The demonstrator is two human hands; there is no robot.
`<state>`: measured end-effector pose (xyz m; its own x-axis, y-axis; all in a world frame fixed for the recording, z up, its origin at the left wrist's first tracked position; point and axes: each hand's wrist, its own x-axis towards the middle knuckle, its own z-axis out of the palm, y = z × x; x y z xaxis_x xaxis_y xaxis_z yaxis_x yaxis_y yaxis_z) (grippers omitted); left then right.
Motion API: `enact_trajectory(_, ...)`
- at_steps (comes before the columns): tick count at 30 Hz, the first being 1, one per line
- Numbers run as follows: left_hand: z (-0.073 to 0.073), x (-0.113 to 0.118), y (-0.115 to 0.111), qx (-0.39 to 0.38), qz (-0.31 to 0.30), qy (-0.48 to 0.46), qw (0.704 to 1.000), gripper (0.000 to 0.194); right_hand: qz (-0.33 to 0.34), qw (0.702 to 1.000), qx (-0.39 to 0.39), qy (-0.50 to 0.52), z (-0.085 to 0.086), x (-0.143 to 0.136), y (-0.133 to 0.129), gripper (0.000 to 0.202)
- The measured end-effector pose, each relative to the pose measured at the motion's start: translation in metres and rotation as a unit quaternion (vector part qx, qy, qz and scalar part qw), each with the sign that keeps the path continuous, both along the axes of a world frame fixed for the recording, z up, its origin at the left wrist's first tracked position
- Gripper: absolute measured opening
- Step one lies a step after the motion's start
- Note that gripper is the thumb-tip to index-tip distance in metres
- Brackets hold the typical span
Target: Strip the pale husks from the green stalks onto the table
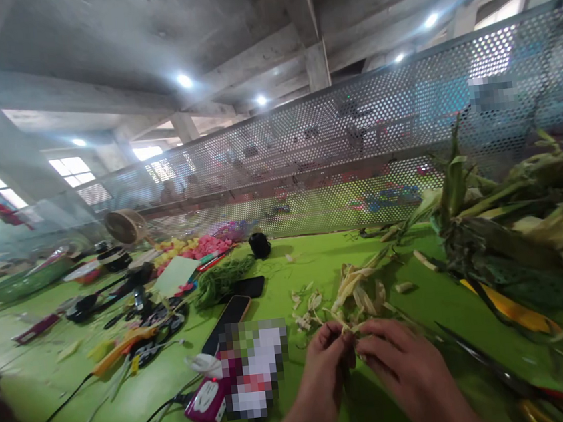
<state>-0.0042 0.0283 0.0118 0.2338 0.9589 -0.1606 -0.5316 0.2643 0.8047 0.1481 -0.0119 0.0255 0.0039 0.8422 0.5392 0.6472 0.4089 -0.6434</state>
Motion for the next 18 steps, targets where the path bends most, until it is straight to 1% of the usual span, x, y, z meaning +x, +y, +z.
enact_trajectory(2, 0.005, 0.000, -0.004, -0.003, -0.012, -0.006, 1.000, 0.031, 0.015, 1.000, 0.004, -0.025, 0.004, -0.001, 0.000, 0.016)
enact_trajectory(4, 0.011, 0.001, -0.008, -0.016, -0.011, -0.027, 0.999, 0.028, 0.024, 0.999, -0.003, -0.024, 0.009, -0.002, 0.000, 0.021)
enact_trajectory(8, 0.021, 0.002, -0.012, -0.069, 0.021, -0.057, 0.996, 0.026, 0.014, 0.998, -0.016, 0.051, 0.020, -0.005, -0.003, 0.022)
enact_trajectory(11, 0.023, 0.001, -0.011, -0.078, 0.019, -0.066, 0.995, 0.019, -0.013, 0.992, -0.063, 0.112, 0.023, -0.004, -0.004, 0.019)
enact_trajectory(12, 0.023, 0.001, -0.010, -0.074, 0.012, -0.072, 0.995, 0.018, -0.021, 0.987, -0.087, 0.133, 0.023, -0.004, -0.003, 0.019)
enact_trajectory(14, 0.023, 0.000, -0.009, -0.056, -0.012, -0.080, 0.995, 0.023, -0.023, 0.974, -0.134, 0.181, 0.021, -0.002, -0.003, 0.022)
enact_trajectory(16, 0.023, -0.001, -0.009, -0.029, -0.032, -0.079, 0.996, 0.029, -0.005, 0.960, -0.168, 0.223, 0.017, -0.001, -0.002, 0.029)
enact_trajectory(18, 0.023, -0.001, -0.010, -0.004, -0.045, -0.069, 0.997, 0.030, 0.014, 0.951, -0.186, 0.246, 0.014, -0.001, -0.001, 0.033)
